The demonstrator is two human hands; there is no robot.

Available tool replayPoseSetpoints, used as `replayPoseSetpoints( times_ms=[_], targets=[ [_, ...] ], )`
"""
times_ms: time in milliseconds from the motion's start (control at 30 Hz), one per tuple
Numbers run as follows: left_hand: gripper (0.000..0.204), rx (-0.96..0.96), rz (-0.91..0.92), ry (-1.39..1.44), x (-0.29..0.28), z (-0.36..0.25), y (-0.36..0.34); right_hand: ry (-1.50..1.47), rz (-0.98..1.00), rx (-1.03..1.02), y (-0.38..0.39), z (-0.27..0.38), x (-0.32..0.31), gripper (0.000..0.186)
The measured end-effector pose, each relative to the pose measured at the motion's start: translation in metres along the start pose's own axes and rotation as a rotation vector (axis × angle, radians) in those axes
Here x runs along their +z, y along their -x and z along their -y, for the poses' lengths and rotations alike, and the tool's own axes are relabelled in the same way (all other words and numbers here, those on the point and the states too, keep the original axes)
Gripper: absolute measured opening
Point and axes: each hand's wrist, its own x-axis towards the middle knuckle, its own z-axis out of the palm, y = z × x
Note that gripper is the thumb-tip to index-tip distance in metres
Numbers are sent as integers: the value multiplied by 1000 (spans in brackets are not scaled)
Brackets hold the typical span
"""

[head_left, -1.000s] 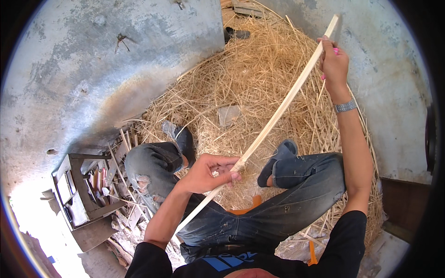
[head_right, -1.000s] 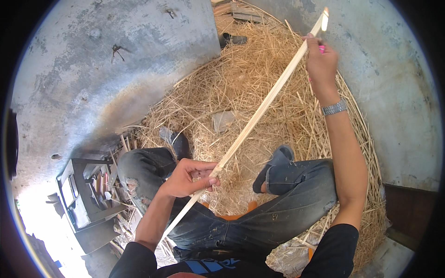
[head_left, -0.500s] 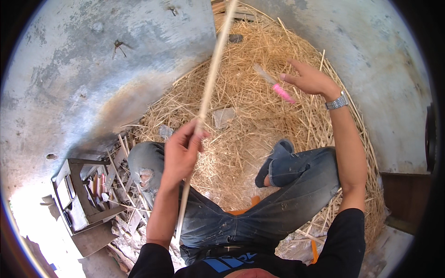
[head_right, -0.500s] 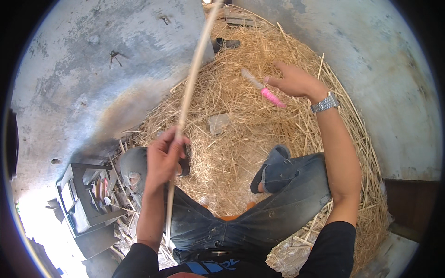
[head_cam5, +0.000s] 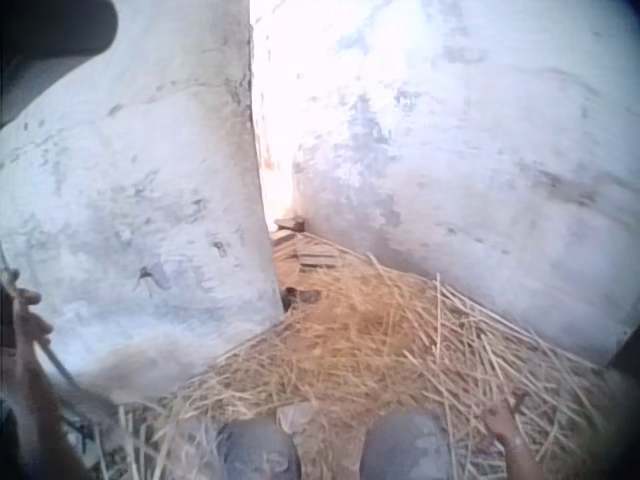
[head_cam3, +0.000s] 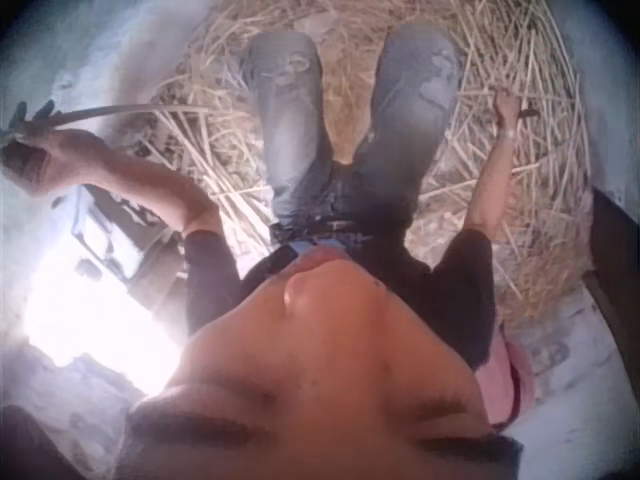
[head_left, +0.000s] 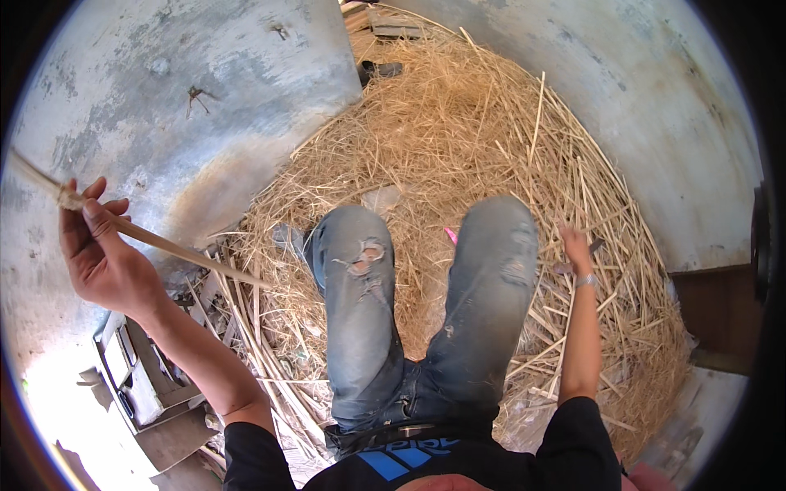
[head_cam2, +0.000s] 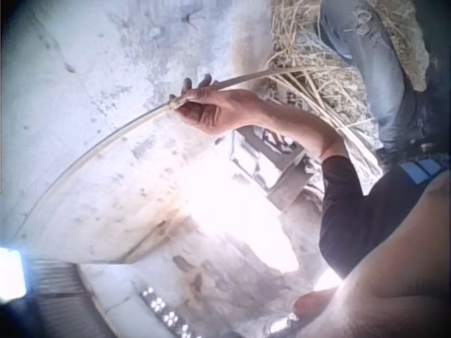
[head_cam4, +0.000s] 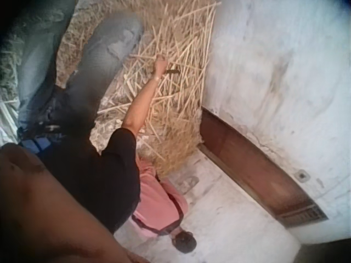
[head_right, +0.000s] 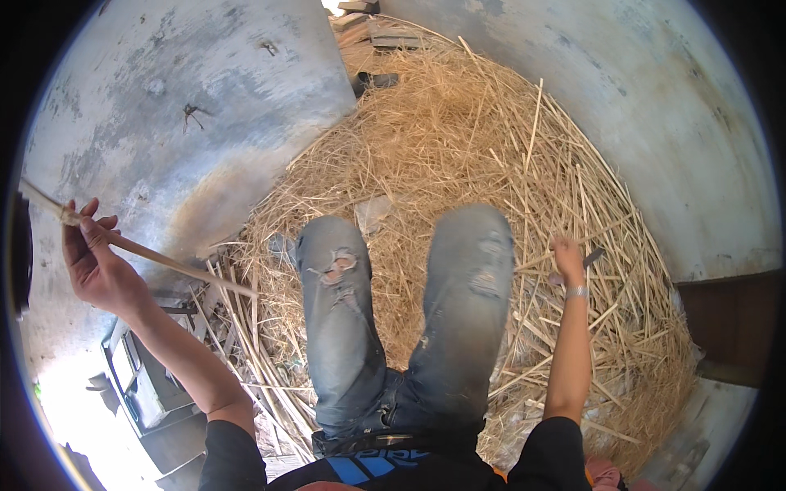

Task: The person whittles a strip of bamboo using a knife while sitting on a floor covered in straw, removing thin shavings from the surface and edges.

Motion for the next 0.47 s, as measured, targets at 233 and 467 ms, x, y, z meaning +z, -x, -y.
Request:
replayPoseSetpoints(
  times_ms=[233, 467],
  targets=[
    [36, -152, 98, 230, 50, 21, 31, 654, 174, 609, 208, -285, 43, 52],
    [29, -187, 238, 390, 144, -7, 1, 329, -310, 797, 230, -241, 76, 70]
  ],
)
